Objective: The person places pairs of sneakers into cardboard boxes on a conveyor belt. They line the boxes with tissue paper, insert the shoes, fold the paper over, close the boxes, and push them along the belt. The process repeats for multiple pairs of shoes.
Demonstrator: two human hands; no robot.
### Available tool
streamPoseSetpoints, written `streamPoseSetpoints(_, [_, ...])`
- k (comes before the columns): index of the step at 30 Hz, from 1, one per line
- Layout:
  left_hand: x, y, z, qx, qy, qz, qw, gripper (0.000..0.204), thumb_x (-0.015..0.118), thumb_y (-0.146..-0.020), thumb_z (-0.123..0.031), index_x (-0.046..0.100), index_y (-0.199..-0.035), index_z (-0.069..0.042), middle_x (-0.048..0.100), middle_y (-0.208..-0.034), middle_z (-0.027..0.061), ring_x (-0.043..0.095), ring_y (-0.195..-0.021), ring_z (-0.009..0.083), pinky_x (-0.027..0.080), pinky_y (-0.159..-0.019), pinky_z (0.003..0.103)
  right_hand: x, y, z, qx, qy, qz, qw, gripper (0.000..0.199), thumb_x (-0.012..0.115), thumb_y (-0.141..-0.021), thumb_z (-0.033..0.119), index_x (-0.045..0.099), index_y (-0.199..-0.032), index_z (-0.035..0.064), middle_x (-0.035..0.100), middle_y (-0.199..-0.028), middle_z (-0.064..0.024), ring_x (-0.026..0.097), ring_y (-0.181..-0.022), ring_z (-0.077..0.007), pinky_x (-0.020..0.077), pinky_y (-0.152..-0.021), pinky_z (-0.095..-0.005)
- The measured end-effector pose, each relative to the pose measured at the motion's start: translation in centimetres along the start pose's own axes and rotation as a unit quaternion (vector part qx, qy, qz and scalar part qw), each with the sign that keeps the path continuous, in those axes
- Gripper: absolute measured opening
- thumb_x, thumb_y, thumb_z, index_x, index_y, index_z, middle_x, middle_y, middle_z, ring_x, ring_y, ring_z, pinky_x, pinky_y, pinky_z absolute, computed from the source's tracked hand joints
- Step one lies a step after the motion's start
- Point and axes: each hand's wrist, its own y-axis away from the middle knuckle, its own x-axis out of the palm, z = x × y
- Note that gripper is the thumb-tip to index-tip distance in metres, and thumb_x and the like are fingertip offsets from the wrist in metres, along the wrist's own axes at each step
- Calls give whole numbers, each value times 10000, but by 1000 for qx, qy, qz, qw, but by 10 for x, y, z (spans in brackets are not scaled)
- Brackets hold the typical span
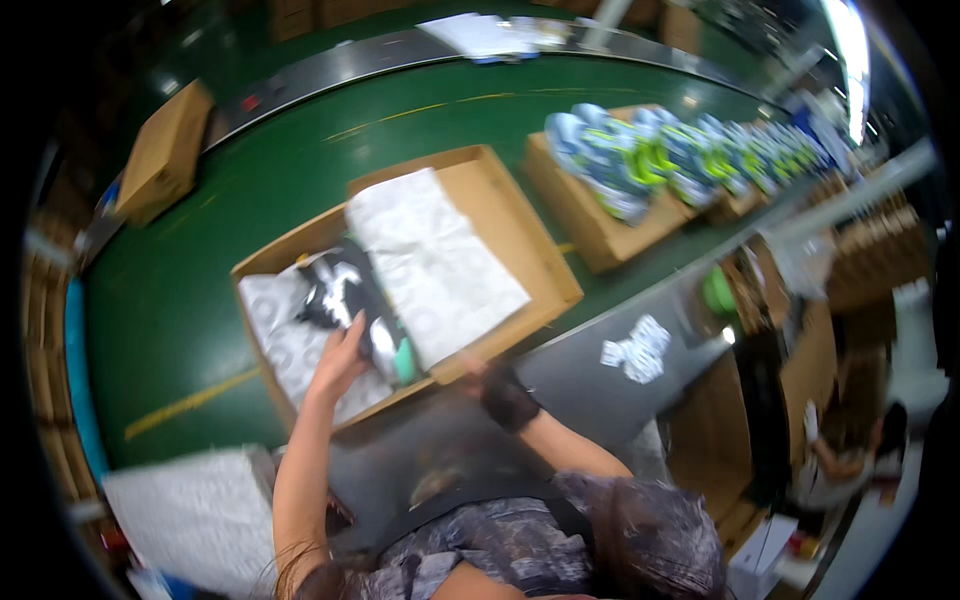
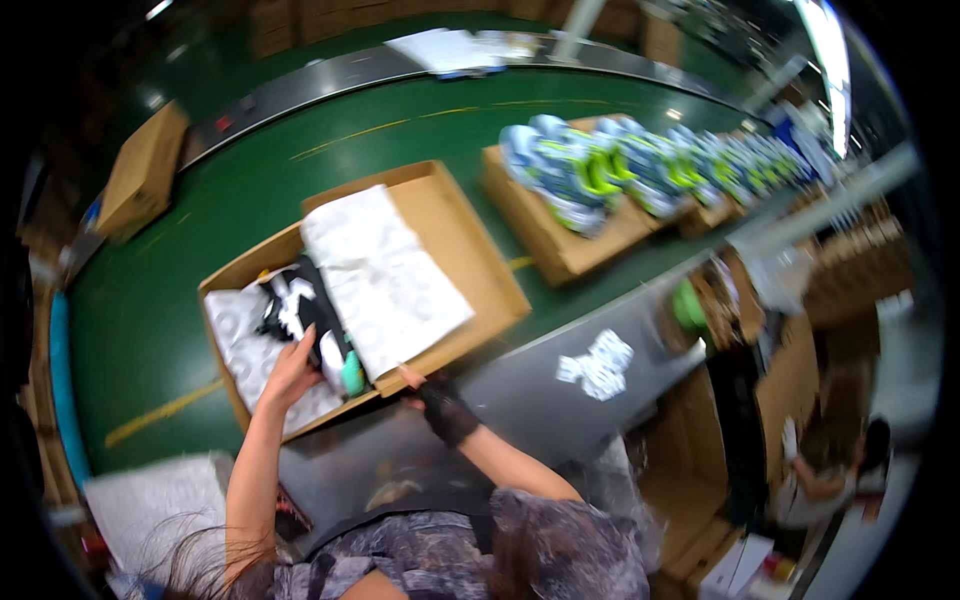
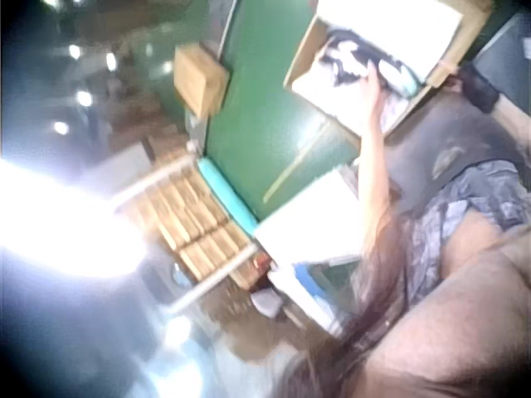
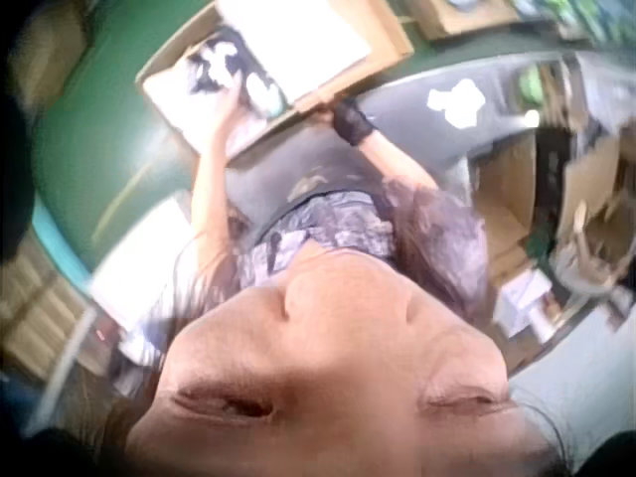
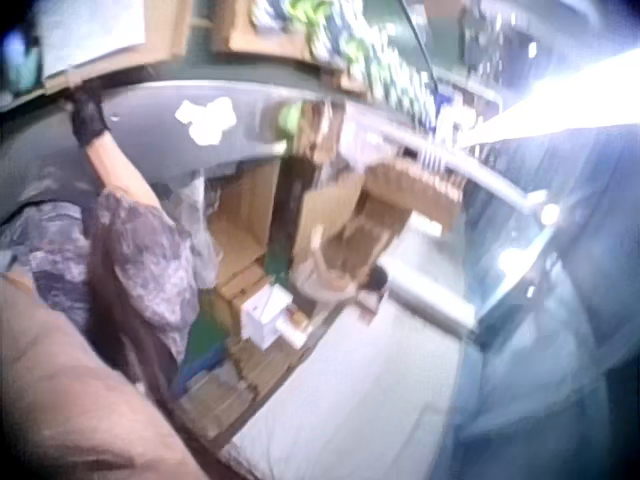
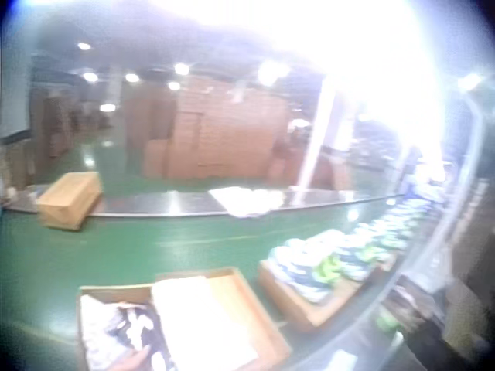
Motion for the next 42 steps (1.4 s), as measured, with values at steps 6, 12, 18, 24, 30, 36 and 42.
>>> streamPoseSetpoints(6, [-45,68,-16,213,63,-99,970,431,438,-895,-290,432,-1183,30,524,-1101,183,548,-969,270,452,-818,364,46,-8,34,-381,335,-46,860,484,587,-700,88,446,-1163,80,480,-1110,-127,457,-1032,-235,390,-786,-377])
streamPoseSetpoints(12, [-51,89,-8,168,33,-299,939,510,379,-914,-398,456,-1167,38,549,-1011,116,524,-887,172,401,-789,302,46,-44,-8,-611,668,-111,410,556,520,-692,80,469,-1191,320,352,-1315,-144,320,-1180,-370,341,-794,-519])
streamPoseSetpoints(18, [-94,54,39,220,-3,-219,951,406,424,-903,-311,506,-1097,36,567,-1049,113,552,-920,166,442,-777,267,51,-49,-8,-602,686,-71,404,587,522,-657,54,496,-1184,309,370,-1309,-140,347,-1162,-358,369,-754,-463])
streamPoseSetpoints(24, [-93,66,-4,128,274,-56,952,627,469,-795,-494,404,-1232,-49,510,-1151,113,527,-1011,229,444,-836,349,96,-14,32,-520,740,19,426,447,466,-759,98,480,-1181,242,413,-1268,-126,355,-1188,-359,356,-815,-554])
streamPoseSetpoints(30, [-81,130,-43,121,293,-37,948,555,439,-798,-490,468,-1168,-78,539,-1082,100,537,-959,223,457,-788,372,151,33,120,-675,533,-30,510,525,540,-660,-32,467,-1172,59,419,-1229,-154,399,-1127,-318,317,-957,-379])
streamPoseSetpoints(36, [-94,216,-42,211,373,-50,902,537,418,-818,-494,463,-1183,-103,534,-1100,96,534,-966,228,462,-783,392,65,16,86,-574,569,-41,588,388,591,-789,112,468,-1151,48,428,-1204,-192,442,-1091,-344,355,-922,-386])
streamPoseSetpoints(42, [-93,322,-28,339,326,-216,855,504,400,-838,-475,492,-1138,-80,562,-1037,79,556,-901,199,479,-731,327,-37,-28,12,-442,676,-5,589,429,624,-776,216,473,-1137,40,393,-1228,-250,413,-1124,-376,359,-919,-403])
